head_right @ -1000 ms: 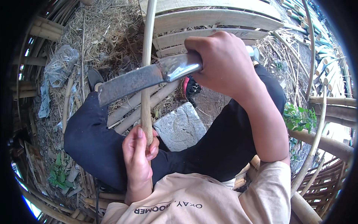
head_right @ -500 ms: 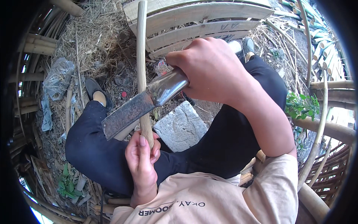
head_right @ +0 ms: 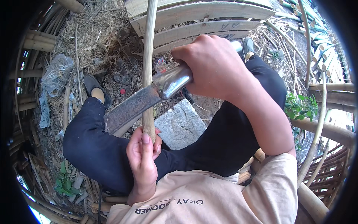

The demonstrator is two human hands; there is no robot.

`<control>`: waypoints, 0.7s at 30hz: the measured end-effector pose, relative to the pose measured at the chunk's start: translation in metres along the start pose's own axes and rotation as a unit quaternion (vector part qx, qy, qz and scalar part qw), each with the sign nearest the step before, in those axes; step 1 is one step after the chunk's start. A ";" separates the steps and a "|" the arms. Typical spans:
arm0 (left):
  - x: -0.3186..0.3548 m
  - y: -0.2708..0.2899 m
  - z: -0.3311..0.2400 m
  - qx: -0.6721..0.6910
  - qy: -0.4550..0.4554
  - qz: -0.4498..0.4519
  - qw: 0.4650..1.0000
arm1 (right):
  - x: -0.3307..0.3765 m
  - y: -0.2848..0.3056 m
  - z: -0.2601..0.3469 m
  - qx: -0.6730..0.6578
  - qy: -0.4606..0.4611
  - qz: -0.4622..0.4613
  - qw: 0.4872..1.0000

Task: The person uses a cleaver to shave a thin wooden stick by hand, rotating the stick to smooth different sides and removing outer bark and slivers.

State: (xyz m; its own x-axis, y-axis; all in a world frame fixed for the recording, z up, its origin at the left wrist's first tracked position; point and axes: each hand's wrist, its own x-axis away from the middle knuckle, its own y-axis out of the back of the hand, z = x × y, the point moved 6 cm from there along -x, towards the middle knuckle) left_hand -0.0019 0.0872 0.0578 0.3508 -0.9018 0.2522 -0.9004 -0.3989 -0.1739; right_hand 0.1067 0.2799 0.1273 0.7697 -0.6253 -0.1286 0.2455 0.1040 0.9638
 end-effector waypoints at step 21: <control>-0.002 0.017 -0.008 0.061 0.006 -0.062 0.996 | 0.000 -0.005 0.015 -0.023 0.053 0.013 0.998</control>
State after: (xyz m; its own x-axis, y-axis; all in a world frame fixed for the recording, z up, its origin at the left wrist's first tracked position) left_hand -0.0204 0.0836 0.0616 0.4532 -0.8428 0.2904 -0.8125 -0.5245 -0.2543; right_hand 0.0964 0.2682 0.1261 0.8341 -0.5363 -0.1294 0.2489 0.1565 0.9558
